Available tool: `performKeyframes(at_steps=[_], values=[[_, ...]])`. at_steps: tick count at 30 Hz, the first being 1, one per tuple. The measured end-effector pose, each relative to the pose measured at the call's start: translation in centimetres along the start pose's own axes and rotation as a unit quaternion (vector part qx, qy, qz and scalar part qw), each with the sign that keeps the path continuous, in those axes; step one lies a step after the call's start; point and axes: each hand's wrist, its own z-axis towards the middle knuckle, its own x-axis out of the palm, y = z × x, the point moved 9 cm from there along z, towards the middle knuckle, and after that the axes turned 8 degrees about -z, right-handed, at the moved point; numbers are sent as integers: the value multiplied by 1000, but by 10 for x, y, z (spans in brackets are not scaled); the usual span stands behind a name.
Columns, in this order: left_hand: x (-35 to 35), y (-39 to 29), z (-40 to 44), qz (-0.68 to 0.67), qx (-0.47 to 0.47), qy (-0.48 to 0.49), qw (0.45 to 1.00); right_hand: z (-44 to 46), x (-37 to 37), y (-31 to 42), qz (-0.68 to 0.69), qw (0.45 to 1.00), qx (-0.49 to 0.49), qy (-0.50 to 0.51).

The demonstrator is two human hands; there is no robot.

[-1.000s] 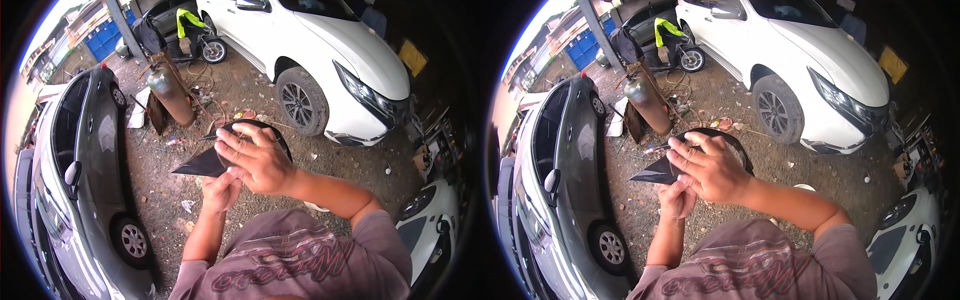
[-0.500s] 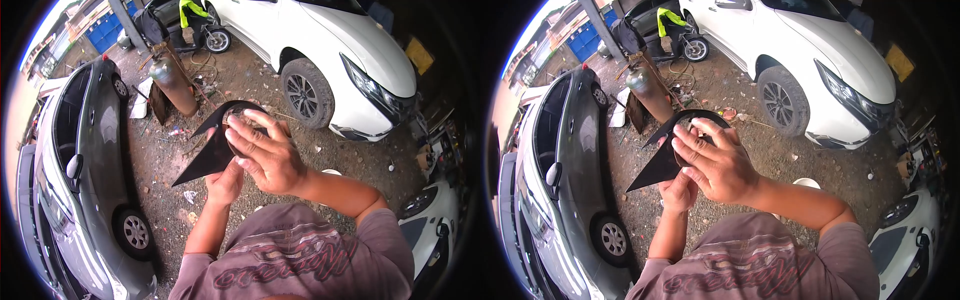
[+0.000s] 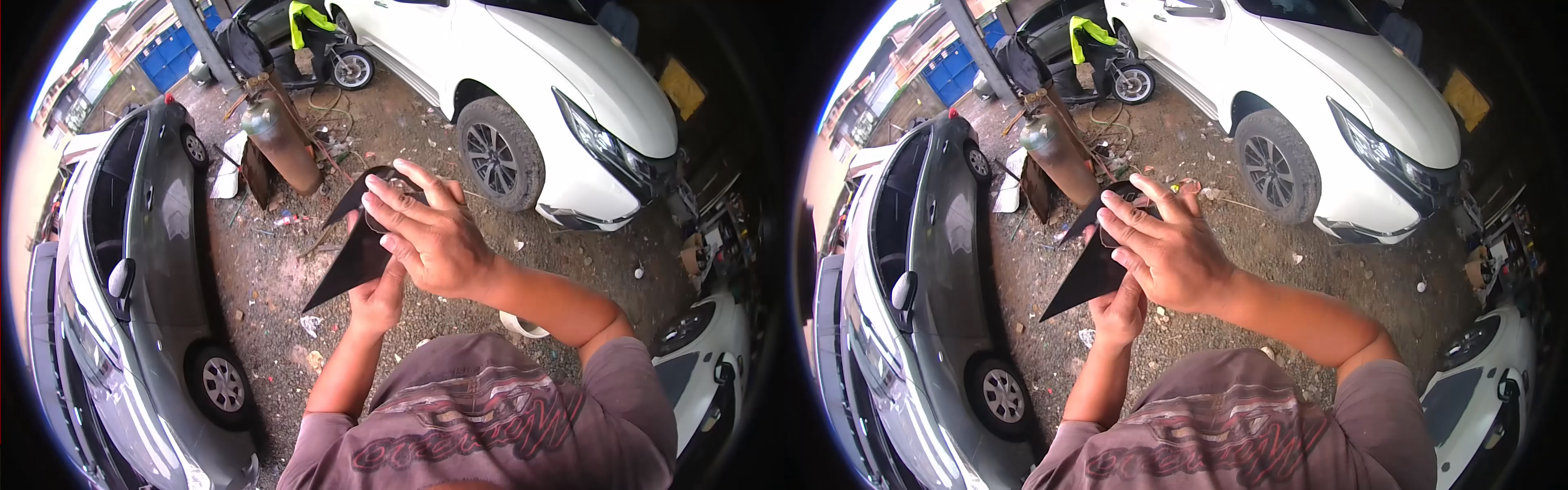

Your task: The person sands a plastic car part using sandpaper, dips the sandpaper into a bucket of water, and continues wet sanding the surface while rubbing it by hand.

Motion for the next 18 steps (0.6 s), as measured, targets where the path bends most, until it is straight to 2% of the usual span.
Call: performKeyframes(at_steps=[1,3,5,7,8,9,11,13,14,16,17,18], values=[[1,-3,7,-1,5,2,1000,2,-1,-3,-26,1000,12,11],[15,2,15,112,-60,67,990,-7,-7,38,116,993,-33,1],[10,14,5,168,-99,96,976,-6,-8,40,124,990,-62,13],[-26,19,-4,40,-80,-32,995,3,-1,-1,22,1000,-4,-9],[-17,15,1,34,-16,-27,999,4,2,-5,0,1000,2,17],[-17,15,3,34,-13,-25,999,0,6,7,33,999,-4,12],[-21,21,-2,77,-24,-17,997,-7,-2,58,118,990,-77,11],[-30,26,-14,122,-36,-13,992,-13,12,58,103,992,-56,35],[-30,21,-18,146,-45,-11,988,-5,9,37,80,996,-42,16],[-11,11,0,57,-2,4,998,8,5,-2,3,1000,-23,3],[-16,18,0,32,-46,-12,998,7,11,-4,16,1000,-7,13],[-17,20,-4,34,-53,-11,998,4,10,15,38,998,-33,23]])
